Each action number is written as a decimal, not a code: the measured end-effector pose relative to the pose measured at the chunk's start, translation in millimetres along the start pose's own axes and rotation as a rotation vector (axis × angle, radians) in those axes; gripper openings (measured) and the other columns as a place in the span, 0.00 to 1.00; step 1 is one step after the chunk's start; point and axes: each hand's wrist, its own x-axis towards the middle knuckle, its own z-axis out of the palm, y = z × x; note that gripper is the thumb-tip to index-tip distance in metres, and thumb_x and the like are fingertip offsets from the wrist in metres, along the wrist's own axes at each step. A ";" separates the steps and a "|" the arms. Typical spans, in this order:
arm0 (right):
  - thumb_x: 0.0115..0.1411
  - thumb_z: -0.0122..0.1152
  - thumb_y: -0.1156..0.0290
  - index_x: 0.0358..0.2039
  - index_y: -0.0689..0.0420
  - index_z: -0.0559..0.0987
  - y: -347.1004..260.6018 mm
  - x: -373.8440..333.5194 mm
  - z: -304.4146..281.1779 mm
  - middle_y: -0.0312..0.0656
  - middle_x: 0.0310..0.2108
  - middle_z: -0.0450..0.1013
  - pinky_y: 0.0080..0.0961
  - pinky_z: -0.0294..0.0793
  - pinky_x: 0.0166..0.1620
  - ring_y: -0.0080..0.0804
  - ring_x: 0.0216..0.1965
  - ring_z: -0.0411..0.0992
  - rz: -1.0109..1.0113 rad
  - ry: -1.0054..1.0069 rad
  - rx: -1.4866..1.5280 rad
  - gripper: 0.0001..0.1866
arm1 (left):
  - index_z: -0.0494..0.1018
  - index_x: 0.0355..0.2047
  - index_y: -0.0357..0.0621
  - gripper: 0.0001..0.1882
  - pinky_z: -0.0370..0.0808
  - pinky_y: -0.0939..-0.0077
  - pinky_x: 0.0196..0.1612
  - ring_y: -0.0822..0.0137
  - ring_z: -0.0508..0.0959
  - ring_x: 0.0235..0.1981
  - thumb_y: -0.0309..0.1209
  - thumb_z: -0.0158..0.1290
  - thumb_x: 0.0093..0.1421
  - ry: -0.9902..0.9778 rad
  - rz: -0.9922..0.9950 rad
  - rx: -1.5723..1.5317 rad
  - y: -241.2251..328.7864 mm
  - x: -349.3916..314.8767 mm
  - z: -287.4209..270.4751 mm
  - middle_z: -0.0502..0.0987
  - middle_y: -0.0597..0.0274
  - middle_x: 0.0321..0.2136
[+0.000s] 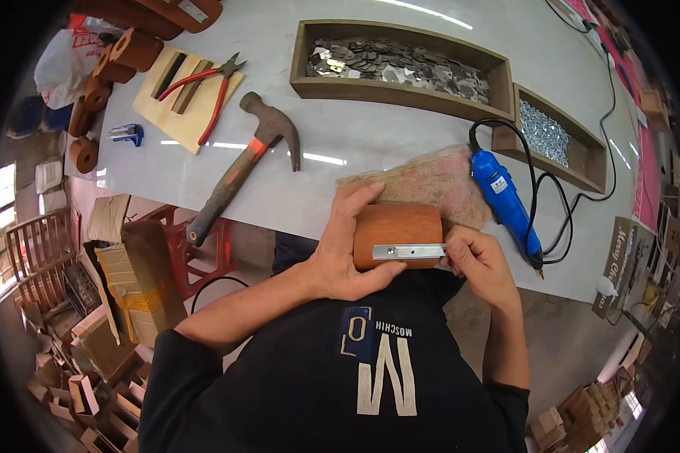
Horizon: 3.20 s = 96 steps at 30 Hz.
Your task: The person is attaching metal brackets and components to curved wooden furniture pieces using an electric screwdriver and a hammer.
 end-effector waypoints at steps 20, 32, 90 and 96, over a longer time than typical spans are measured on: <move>0.71 0.57 0.60 0.28 0.62 0.78 -20.0 -1.0 -5.3 0.35 0.20 0.71 0.22 0.66 0.30 0.20 0.24 0.66 0.063 -0.023 -0.147 0.19 | 0.64 0.60 0.36 0.26 0.61 0.57 0.62 0.50 0.69 0.55 0.35 0.53 0.66 -0.103 -0.064 0.066 -6.2 2.9 -2.4 0.69 0.45 0.53; 0.71 0.59 0.61 0.27 0.61 0.80 -6.1 2.4 -12.8 0.31 0.19 0.69 0.20 0.61 0.26 0.16 0.22 0.62 0.035 -0.081 -0.034 0.18 | 0.66 0.57 0.37 0.23 0.61 0.59 0.61 0.52 0.69 0.55 0.30 0.57 0.63 -0.083 -0.071 0.047 6.2 6.7 -0.2 0.70 0.46 0.51; 0.74 0.47 0.62 0.51 0.61 0.74 8.2 56.0 45.2 0.49 0.52 0.73 0.34 0.65 0.59 0.39 0.54 0.68 -0.520 0.549 0.017 0.16 | 0.56 0.65 0.42 0.61 0.72 0.47 0.55 0.36 0.70 0.55 0.43 0.78 0.33 -0.309 0.016 0.478 30.4 69.9 -4.0 0.64 0.39 0.54; 0.76 0.43 0.64 0.50 0.61 0.74 16.6 60.8 52.7 0.46 0.49 0.74 0.30 0.67 0.57 0.34 0.51 0.69 -0.516 0.557 0.190 0.15 | 0.59 0.63 0.42 0.56 0.73 0.47 0.55 0.39 0.71 0.55 0.43 0.75 0.36 -0.270 0.044 0.477 31.4 72.1 0.1 0.66 0.40 0.54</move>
